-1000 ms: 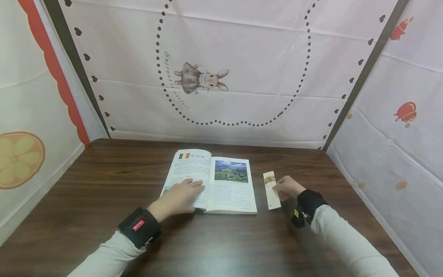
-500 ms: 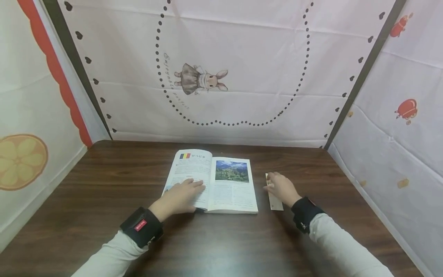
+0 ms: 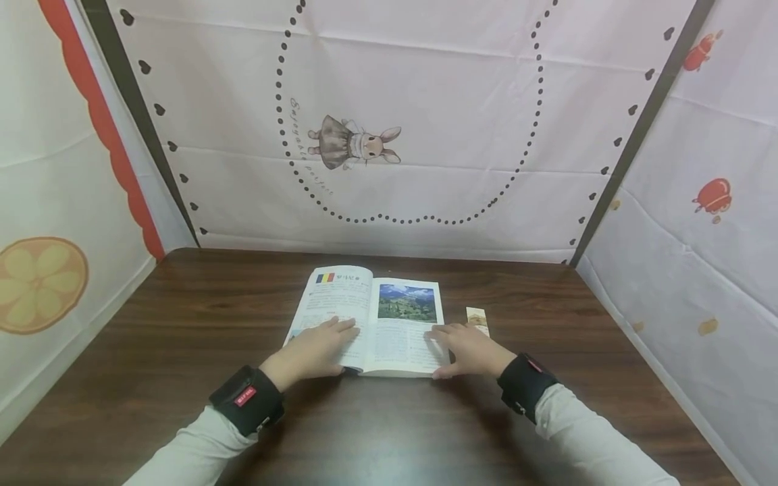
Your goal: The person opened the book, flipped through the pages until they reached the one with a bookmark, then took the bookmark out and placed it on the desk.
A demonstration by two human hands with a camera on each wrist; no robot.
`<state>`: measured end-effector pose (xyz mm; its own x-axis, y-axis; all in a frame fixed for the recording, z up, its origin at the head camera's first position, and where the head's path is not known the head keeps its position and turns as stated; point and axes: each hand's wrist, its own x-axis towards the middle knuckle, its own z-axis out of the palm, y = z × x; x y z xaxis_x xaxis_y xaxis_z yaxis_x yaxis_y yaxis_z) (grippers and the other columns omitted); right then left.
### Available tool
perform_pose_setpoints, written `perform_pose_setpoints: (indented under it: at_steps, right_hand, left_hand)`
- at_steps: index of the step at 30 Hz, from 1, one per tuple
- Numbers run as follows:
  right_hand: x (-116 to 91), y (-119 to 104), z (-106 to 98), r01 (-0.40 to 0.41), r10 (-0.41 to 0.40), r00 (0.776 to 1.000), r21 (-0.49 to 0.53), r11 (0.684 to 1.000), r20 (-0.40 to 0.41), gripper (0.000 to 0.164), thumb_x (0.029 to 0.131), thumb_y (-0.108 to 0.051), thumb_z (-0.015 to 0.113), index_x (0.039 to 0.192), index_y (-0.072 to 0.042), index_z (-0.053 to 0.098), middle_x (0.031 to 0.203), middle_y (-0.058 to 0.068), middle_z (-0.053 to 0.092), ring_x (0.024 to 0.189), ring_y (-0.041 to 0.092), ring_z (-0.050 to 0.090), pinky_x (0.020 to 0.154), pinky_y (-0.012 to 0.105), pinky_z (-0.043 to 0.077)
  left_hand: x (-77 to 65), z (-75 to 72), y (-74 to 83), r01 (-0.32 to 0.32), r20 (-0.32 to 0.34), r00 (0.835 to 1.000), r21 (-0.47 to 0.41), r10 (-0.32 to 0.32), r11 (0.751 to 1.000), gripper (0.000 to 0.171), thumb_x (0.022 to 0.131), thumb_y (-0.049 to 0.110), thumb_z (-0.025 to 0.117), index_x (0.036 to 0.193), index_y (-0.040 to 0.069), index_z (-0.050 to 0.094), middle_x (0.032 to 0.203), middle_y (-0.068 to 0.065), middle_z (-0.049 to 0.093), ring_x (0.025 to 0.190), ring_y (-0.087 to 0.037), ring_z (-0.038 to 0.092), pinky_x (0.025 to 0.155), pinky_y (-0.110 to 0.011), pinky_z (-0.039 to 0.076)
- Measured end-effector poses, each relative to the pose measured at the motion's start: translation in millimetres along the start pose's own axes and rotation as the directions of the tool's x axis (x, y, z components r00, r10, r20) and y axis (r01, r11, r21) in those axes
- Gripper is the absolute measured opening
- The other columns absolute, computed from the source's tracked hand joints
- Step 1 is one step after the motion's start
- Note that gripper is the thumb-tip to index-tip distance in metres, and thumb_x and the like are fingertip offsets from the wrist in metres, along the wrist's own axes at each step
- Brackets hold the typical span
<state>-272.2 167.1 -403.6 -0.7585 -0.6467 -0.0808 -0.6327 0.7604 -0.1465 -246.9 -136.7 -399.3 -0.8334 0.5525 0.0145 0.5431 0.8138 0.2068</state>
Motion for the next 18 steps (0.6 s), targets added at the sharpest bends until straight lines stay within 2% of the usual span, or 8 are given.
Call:
perform_pose_setpoints:
  at_steps: [4,8,13,15,18]
  right_hand:
    - [0.3,3.8,-0.7,0.029,-0.030,1.000,0.050,0.998,0.009,0.064,0.077,-0.042,0.074,0.128,-0.008,0.056,0.130,0.015,0.058,0.120,0.031,0.055,0.099,0.046,0.045]
    - [-0.9,5.7,-3.3,0.076,-0.077,0.997,0.073,0.994,0.000,0.047,0.082,-0.034,0.072,0.120,-0.009,0.062,0.119,0.008,0.066,0.106,0.021,0.062,0.091,0.038,0.050]
    - [-0.7,3.3,-7.4,0.142,-0.141,0.988,0.009,0.990,-0.061,0.014,0.086,-0.012,0.066,0.100,-0.010,0.070,0.094,0.002,0.072,0.082,0.011,0.065,0.074,0.029,0.053]
    - [0.1,1.5,-8.9,0.158,-0.160,0.982,-0.021,0.987,-0.097,0.011,0.085,-0.006,0.065,0.094,-0.011,0.071,0.087,0.000,0.072,0.077,0.010,0.065,0.070,0.026,0.052]
    - [0.5,-1.4,-10.9,0.161,-0.175,0.970,-0.089,0.983,-0.170,0.009,0.084,-0.006,0.068,0.090,-0.012,0.071,0.084,-0.001,0.072,0.074,0.009,0.063,0.069,0.025,0.052]
  left_hand:
    - [1.3,-0.6,-0.6,-0.003,0.014,1.000,-0.015,0.004,1.000,0.071,0.074,0.030,0.078,0.133,0.002,0.051,0.142,-0.017,0.047,0.132,-0.040,0.040,0.105,-0.053,0.036]
    - [3.1,-0.6,0.9,0.015,0.013,1.000,-0.024,-0.015,1.000,0.074,0.074,0.043,0.076,0.132,0.002,0.053,0.140,-0.017,0.049,0.132,-0.040,0.041,0.104,-0.054,0.036]
    - [9.7,0.6,10.2,0.097,-0.014,0.995,0.000,-0.097,0.995,0.068,0.077,0.049,0.072,0.124,0.001,0.058,0.131,-0.017,0.057,0.125,-0.039,0.049,0.100,-0.054,0.040]
    - [13.2,1.7,14.5,0.134,-0.021,0.991,0.019,-0.134,0.991,0.066,0.078,0.052,0.069,0.121,0.002,0.060,0.125,-0.016,0.060,0.119,-0.039,0.053,0.095,-0.055,0.044]
    - [18.5,3.4,20.7,0.181,-0.028,0.983,0.036,-0.180,0.983,0.069,0.078,0.058,0.066,0.116,0.001,0.062,0.119,-0.016,0.062,0.119,-0.039,0.052,0.094,-0.060,0.042]
